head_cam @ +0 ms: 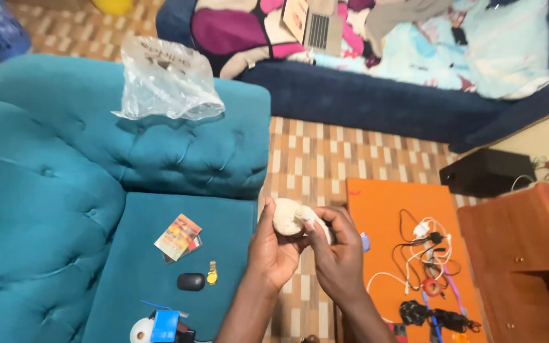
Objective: Wrapping a cabinet knob with a bandage and cloths to fix it.
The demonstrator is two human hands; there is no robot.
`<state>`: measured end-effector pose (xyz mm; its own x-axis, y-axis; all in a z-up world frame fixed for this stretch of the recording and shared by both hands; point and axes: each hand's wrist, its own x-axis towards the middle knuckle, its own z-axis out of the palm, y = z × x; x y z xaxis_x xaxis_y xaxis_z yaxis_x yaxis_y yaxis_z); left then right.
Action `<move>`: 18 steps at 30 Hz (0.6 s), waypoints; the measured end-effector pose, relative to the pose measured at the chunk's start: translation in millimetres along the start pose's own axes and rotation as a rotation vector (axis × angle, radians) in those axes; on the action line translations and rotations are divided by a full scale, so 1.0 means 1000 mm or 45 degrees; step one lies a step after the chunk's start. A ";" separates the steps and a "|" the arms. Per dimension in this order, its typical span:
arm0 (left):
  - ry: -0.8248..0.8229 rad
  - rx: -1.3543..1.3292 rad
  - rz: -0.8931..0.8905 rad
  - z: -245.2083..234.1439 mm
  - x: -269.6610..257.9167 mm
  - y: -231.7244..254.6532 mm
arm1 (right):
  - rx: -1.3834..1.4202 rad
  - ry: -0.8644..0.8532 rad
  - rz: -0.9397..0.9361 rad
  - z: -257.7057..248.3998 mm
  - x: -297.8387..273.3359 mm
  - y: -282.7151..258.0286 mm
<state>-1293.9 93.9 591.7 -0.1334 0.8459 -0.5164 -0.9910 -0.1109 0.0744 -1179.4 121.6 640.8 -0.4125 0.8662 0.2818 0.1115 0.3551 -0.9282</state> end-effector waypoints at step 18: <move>-0.599 0.991 1.016 0.069 -0.116 -0.122 | 0.402 0.018 -0.302 -0.121 -0.079 -0.039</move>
<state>-1157.3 45.3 701.0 -0.5305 0.8076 0.2577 -0.3401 -0.4812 0.8079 -1041.7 81.6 684.4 -0.3805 0.7786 0.4989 -0.2702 0.4224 -0.8652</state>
